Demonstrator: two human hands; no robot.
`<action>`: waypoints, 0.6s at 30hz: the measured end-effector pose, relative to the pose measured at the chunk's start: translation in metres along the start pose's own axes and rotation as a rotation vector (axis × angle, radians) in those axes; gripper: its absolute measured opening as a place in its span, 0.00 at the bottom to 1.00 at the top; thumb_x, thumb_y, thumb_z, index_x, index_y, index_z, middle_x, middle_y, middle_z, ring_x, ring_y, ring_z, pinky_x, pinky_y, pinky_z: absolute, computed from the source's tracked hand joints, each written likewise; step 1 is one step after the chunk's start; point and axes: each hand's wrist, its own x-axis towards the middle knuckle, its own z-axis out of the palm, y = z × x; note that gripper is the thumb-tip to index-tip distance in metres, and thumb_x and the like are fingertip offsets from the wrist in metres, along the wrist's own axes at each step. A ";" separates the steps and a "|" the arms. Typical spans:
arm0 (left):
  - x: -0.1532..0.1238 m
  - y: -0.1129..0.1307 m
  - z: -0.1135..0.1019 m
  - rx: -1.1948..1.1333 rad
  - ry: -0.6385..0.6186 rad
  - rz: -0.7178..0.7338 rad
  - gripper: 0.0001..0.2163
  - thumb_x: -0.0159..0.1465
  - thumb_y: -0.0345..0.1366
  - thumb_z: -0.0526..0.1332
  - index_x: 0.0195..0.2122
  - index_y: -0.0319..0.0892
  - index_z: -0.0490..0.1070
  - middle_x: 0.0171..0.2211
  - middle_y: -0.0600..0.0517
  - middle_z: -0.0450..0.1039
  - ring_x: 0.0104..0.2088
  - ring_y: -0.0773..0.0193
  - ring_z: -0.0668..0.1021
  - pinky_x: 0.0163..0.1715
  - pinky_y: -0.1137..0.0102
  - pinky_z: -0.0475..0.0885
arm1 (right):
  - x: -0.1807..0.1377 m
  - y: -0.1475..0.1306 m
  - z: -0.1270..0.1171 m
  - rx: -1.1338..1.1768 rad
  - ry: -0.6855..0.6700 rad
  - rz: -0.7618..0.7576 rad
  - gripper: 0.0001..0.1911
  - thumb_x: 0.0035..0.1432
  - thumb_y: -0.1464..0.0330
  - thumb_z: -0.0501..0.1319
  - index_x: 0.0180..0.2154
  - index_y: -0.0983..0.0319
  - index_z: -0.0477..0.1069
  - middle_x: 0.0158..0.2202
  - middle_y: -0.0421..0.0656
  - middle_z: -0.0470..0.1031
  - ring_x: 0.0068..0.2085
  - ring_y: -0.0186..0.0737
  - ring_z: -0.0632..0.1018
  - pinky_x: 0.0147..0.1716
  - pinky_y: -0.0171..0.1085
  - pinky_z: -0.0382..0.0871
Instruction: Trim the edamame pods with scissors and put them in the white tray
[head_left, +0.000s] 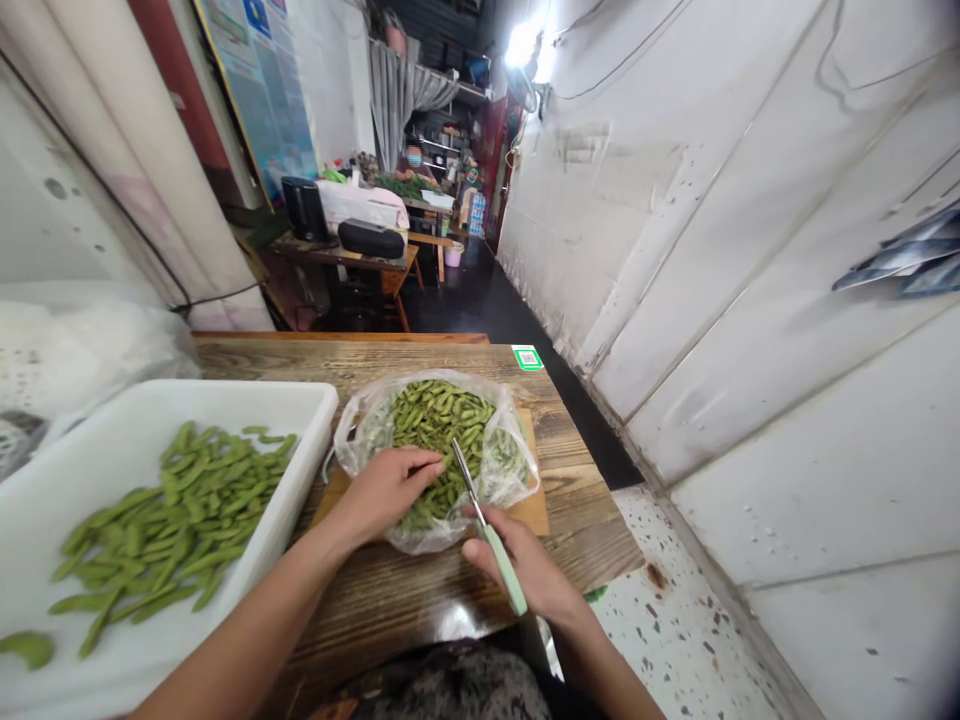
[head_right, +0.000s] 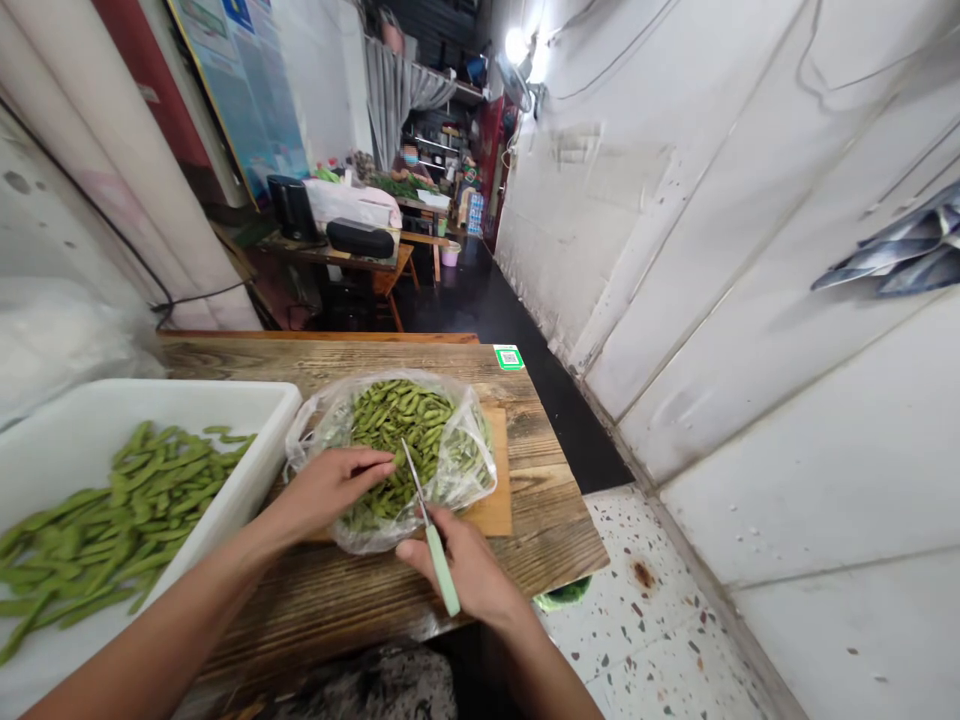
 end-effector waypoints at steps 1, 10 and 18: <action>-0.003 0.001 -0.001 -0.020 -0.015 0.007 0.17 0.59 0.46 0.54 0.38 0.46 0.80 0.39 0.51 0.81 0.39 0.56 0.79 0.43 0.67 0.70 | -0.001 -0.002 -0.001 -0.023 0.002 -0.010 0.31 0.55 0.50 0.61 0.54 0.63 0.66 0.25 0.37 0.67 0.27 0.34 0.69 0.28 0.32 0.65; -0.012 0.001 -0.007 -0.084 0.042 -0.017 0.15 0.60 0.47 0.55 0.35 0.48 0.80 0.38 0.51 0.81 0.39 0.55 0.79 0.43 0.67 0.69 | -0.001 -0.009 0.000 -0.090 0.032 -0.027 0.30 0.57 0.49 0.58 0.52 0.63 0.68 0.27 0.40 0.68 0.29 0.37 0.69 0.31 0.34 0.65; -0.015 0.011 -0.009 -0.119 -0.078 0.029 0.15 0.60 0.46 0.55 0.25 0.46 0.78 0.28 0.52 0.78 0.31 0.58 0.77 0.34 0.70 0.67 | -0.002 -0.015 0.001 -0.120 -0.011 -0.070 0.26 0.58 0.53 0.59 0.51 0.63 0.69 0.32 0.41 0.70 0.31 0.36 0.67 0.33 0.33 0.63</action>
